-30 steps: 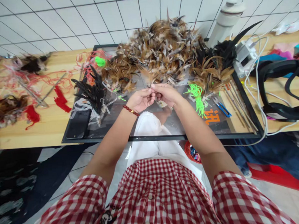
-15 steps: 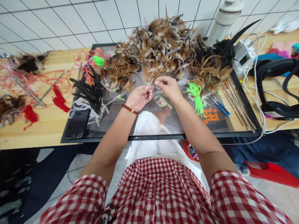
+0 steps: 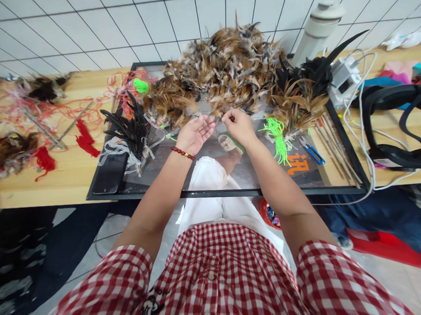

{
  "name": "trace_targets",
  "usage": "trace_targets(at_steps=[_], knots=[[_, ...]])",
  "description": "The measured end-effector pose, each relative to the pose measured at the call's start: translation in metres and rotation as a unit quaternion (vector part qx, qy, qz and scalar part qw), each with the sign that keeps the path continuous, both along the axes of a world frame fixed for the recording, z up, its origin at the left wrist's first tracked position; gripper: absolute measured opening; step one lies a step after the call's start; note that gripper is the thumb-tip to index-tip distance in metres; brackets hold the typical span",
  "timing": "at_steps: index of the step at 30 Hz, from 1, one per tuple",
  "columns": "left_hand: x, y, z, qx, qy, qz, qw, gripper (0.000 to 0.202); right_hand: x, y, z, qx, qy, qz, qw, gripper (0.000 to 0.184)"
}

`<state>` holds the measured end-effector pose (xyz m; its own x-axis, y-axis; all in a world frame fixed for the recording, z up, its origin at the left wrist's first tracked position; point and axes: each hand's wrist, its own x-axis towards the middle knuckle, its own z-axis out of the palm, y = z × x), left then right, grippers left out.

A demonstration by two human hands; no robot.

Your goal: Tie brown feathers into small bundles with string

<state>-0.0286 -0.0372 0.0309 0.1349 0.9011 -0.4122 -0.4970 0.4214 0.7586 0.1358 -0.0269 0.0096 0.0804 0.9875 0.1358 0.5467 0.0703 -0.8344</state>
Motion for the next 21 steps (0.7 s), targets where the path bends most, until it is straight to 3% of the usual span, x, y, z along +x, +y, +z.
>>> trace_targets(at_steps=[3, 6, 13, 21], knots=[[0.0, 0.0, -0.002, 0.004, 0.005, -0.007, 1.0, 0.009, -0.003, -0.002, 0.008, -0.057, 0.224, 0.003, 0.973, 0.019], [0.0, -0.001, -0.004, 0.01, 0.018, -0.02, 1.0, 0.011, -0.008, -0.006, 0.013, -0.07, 0.299, 0.042, 0.951, 0.03], [0.005, -0.004, -0.005, 0.007, 0.044, -0.067, 0.997, 0.012, -0.014, -0.009, 0.006, -0.03, 0.269, 0.074, 0.96, 0.02], [0.003, -0.006, -0.002, 0.027, 0.089, -0.091, 0.992, 0.018, -0.006, 0.0, -0.008, 0.033, 0.107, 0.068, 0.991, 0.022]])
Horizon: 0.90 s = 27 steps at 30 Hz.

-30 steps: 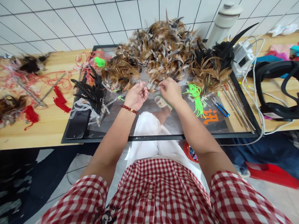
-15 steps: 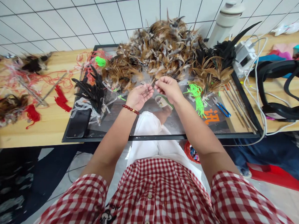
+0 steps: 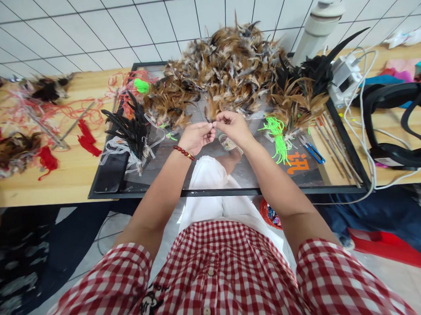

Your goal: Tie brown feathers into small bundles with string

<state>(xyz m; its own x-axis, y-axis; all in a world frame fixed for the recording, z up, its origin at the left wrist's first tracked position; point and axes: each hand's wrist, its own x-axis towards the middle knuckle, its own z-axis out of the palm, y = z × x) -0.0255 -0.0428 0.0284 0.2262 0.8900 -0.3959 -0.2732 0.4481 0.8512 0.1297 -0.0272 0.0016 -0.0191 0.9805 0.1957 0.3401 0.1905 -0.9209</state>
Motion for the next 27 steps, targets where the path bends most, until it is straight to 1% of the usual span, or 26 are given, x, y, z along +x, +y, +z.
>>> trace_targets(at_steps=[1, 3, 5, 7, 10, 12, 14, 15, 17, 19, 21, 22, 24, 27], knots=[[0.0, 0.0, 0.001, -0.002, 0.0, -0.005, 1.0, 0.018, 0.005, 0.002, 0.0, 0.012, -0.034, -0.017, 0.999, 0.027], [-0.001, 0.0, 0.003, -0.011, -0.015, -0.002, 1.0, 0.017, 0.018, 0.006, 0.001, 0.032, -0.12, -0.072, 0.99, 0.038], [-0.002, 0.002, 0.005, -0.025, -0.05, 0.025, 0.998, 0.018, 0.033, 0.009, 0.002, 0.036, -0.211, -0.121, 0.969, 0.038], [-0.002, 0.004, 0.006, -0.039, -0.085, 0.06, 0.994, 0.019, 0.043, 0.009, 0.002, 0.026, -0.289, -0.133, 0.948, 0.033], [-0.003, 0.006, 0.006, -0.047, -0.117, 0.092, 0.988, 0.019, 0.044, 0.006, 0.0, 0.025, -0.357, -0.112, 0.927, 0.03], [-0.003, 0.007, 0.006, -0.047, -0.123, 0.098, 0.986, 0.022, 0.038, 0.003, -0.001, 0.03, -0.381, -0.093, 0.919, 0.031], [-0.003, 0.006, 0.006, -0.05, -0.121, 0.099, 0.986, 0.022, 0.032, 0.002, -0.001, 0.022, -0.4, -0.076, 0.913, 0.028], [-0.003, 0.006, 0.006, -0.052, -0.119, 0.099, 0.987, 0.021, 0.03, 0.002, -0.001, 0.016, -0.401, -0.067, 0.913, 0.024], [-0.003, 0.007, 0.006, -0.051, -0.116, 0.102, 0.987, 0.018, 0.029, 0.004, 0.001, 0.019, -0.377, -0.052, 0.925, 0.021], [-0.003, 0.007, 0.005, -0.044, -0.113, 0.107, 0.987, 0.014, 0.031, 0.005, 0.005, 0.047, -0.333, -0.036, 0.941, 0.021], [-0.004, 0.007, 0.003, -0.03, -0.099, 0.109, 0.989, 0.013, 0.031, 0.002, 0.01, 0.087, -0.318, -0.023, 0.944, 0.022], [-0.003, 0.007, 0.002, -0.02, -0.086, 0.108, 0.99, 0.013, 0.03, 0.0, 0.013, 0.103, -0.33, -0.02, 0.938, 0.023], [-0.002, 0.006, 0.0, 0.006, -0.045, 0.103, 0.994, 0.013, 0.027, -0.007, 0.018, 0.123, -0.377, -0.019, 0.918, 0.024], [0.004, 0.003, -0.003, 0.05, 0.026, 0.107, 0.993, 0.015, 0.018, -0.016, 0.021, 0.13, -0.441, -0.002, 0.888, 0.025]])
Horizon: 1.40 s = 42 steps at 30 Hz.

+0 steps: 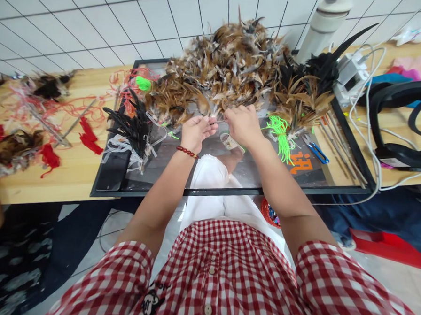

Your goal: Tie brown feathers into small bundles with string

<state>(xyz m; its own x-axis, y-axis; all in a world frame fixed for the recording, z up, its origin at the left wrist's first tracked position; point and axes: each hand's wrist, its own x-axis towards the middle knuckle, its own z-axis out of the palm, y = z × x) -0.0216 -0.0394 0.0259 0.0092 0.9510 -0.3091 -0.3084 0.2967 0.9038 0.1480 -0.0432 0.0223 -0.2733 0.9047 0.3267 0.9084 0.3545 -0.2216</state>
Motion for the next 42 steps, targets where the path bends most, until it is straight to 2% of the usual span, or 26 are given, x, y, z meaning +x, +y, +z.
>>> trace_targets(at_steps=[3, 8, 15, 19, 22, 25, 27, 30, 33, 35, 38, 40, 42], knots=[[0.006, -0.001, -0.003, 0.035, 0.06, 0.003, 0.998, 0.017, -0.005, -0.003, -0.001, -0.008, -0.033, 0.02, 0.999, 0.025], [0.01, 0.0, -0.007, 0.059, 0.127, -0.035, 0.99, 0.023, -0.007, -0.001, -0.005, 0.0, -0.038, 0.033, 0.999, 0.026], [0.006, -0.005, 0.003, 0.032, 0.115, -0.069, 0.99, 0.026, -0.006, -0.001, -0.004, 0.028, -0.025, 0.026, 0.999, 0.023], [0.007, -0.006, 0.003, 0.029, 0.133, -0.065, 0.989, 0.027, -0.008, -0.003, -0.002, 0.024, -0.031, 0.024, 0.999, 0.023], [0.008, -0.007, 0.002, 0.024, 0.139, -0.095, 0.985, 0.029, -0.009, -0.002, -0.002, 0.025, -0.024, 0.032, 0.999, 0.023], [0.006, -0.008, 0.003, 0.004, 0.123, -0.133, 0.983, 0.027, -0.006, 0.0, -0.001, 0.039, 0.006, 0.015, 0.999, 0.025], [0.004, -0.009, 0.005, -0.006, 0.093, -0.139, 0.986, 0.022, 0.0, 0.003, 0.0, 0.045, 0.033, -0.035, 0.998, 0.029], [0.001, -0.007, 0.006, -0.013, 0.041, -0.116, 0.992, 0.018, 0.014, 0.008, -0.002, 0.015, 0.045, -0.128, 0.991, 0.033], [-0.002, -0.004, 0.005, -0.019, 0.001, -0.079, 0.997, 0.019, 0.026, 0.011, -0.007, -0.03, 0.029, -0.176, 0.984, 0.027], [-0.004, -0.003, 0.005, -0.025, -0.018, -0.066, 0.997, 0.018, 0.028, 0.012, -0.011, -0.059, 0.021, -0.176, 0.982, 0.022], [-0.005, 0.0, 0.005, -0.04, -0.037, -0.057, 0.997, 0.016, 0.023, 0.013, -0.012, -0.111, 0.032, -0.113, 0.987, 0.022], [-0.006, 0.001, 0.005, -0.047, -0.048, -0.05, 0.996, 0.015, 0.019, 0.013, -0.009, -0.108, 0.051, -0.084, 0.989, 0.029], [-0.007, 0.002, 0.005, -0.047, -0.06, -0.042, 0.996, 0.015, 0.016, 0.012, -0.007, -0.076, 0.05, -0.1, 0.991, 0.035]])
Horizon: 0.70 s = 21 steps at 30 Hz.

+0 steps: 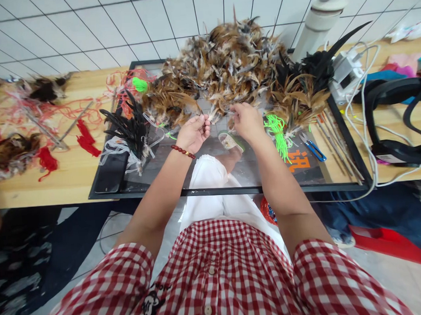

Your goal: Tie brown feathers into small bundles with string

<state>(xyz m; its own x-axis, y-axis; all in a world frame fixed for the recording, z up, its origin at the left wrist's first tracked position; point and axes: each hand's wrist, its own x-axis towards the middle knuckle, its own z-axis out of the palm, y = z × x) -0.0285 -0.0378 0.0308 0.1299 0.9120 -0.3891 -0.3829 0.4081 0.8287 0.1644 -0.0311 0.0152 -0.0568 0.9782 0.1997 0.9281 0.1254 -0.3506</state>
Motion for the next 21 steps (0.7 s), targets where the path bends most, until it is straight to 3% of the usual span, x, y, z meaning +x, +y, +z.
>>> trace_targets(at_steps=[2, 7, 11, 13, 17, 19, 21], knots=[[0.0, 0.0, 0.0, 0.0, -0.008, 0.007, 1.0, 0.015, -0.001, -0.001, 0.0, 0.019, -0.028, -0.02, 0.999, 0.038], [0.001, 0.0, 0.002, -0.012, -0.016, 0.006, 1.0, 0.014, 0.001, 0.001, -0.01, 0.032, -0.052, 0.022, 0.998, 0.031], [0.001, -0.001, 0.002, -0.013, -0.006, 0.002, 1.0, 0.015, 0.003, 0.01, -0.011, 0.092, 0.072, 0.003, 0.993, 0.033], [0.001, -0.001, 0.002, -0.006, -0.008, -0.003, 1.0, 0.015, 0.002, 0.014, -0.01, 0.118, 0.208, 0.001, 0.971, 0.038], [0.001, -0.002, -0.001, 0.021, 0.002, -0.01, 1.0, 0.017, -0.009, 0.015, -0.007, 0.062, 0.469, 0.026, 0.881, 0.041], [0.001, -0.003, 0.0, 0.027, 0.013, -0.008, 1.0, 0.018, -0.015, 0.013, -0.005, 0.027, 0.529, 0.028, 0.848, 0.038], [0.002, -0.004, 0.0, 0.029, 0.017, -0.014, 0.999, 0.018, -0.02, 0.01, -0.003, 0.016, 0.547, 0.024, 0.837, 0.035]])
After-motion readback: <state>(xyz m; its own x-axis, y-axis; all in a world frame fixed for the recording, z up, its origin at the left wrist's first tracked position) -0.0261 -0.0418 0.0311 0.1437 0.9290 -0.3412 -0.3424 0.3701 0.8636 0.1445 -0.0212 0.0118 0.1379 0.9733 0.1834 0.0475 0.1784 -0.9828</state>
